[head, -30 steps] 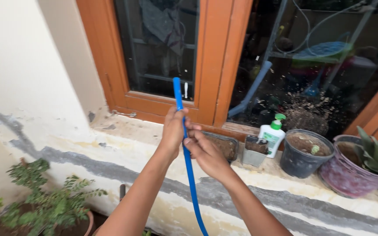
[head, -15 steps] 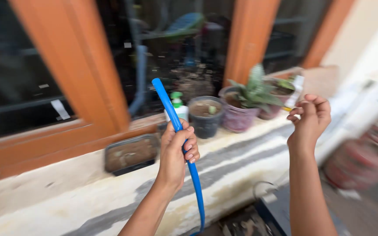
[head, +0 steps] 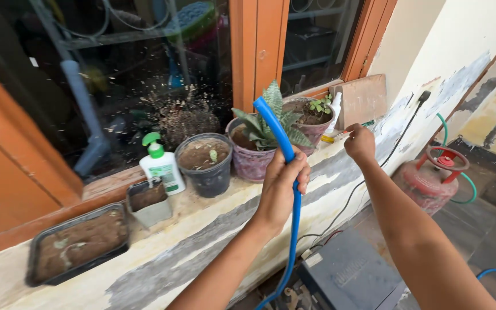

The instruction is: Load laundry into a washing machine, set the cycle, and pour liquid detergent.

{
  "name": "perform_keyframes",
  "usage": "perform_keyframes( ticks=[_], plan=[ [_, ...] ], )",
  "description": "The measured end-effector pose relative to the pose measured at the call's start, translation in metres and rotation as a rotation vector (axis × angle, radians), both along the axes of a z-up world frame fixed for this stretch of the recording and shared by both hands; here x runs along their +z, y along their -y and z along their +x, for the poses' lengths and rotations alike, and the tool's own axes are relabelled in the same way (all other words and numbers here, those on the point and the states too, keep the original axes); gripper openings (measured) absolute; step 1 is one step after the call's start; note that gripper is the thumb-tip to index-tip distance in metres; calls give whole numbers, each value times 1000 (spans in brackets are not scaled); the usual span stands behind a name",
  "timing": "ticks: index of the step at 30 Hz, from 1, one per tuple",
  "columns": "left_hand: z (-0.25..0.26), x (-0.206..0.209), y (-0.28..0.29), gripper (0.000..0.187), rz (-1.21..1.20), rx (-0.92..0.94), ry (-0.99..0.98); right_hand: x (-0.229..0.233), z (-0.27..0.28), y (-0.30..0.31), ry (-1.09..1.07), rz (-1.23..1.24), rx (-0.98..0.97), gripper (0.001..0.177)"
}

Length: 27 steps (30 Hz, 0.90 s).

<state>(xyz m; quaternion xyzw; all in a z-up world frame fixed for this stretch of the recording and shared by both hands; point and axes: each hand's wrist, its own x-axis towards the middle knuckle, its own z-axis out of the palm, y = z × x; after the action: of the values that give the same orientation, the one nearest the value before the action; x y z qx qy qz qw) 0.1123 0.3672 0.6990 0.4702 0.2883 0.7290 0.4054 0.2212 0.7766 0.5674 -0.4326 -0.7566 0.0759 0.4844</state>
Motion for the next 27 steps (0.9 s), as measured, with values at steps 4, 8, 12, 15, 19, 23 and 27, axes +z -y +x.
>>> perform_keyframes(
  ticks=[4,8,12,15,19,23,27],
  plan=[
    [-17,5,-15,13,44,48,-62,1,-5,-23,361,93,5,43],
    [-46,6,6,13,42,64,-17,-1,2,-40,428,174,131,43],
    [-67,5,27,10,15,154,-48,-3,23,-47,406,304,247,34],
    [-76,3,33,10,19,189,-3,4,37,-38,322,377,218,26],
    [-89,8,57,15,28,220,35,53,28,54,-92,755,208,22],
    [-106,25,113,13,85,333,94,70,-4,174,-585,342,523,11],
    [-134,32,187,7,196,741,170,113,-66,334,-225,76,696,15]
  ],
)
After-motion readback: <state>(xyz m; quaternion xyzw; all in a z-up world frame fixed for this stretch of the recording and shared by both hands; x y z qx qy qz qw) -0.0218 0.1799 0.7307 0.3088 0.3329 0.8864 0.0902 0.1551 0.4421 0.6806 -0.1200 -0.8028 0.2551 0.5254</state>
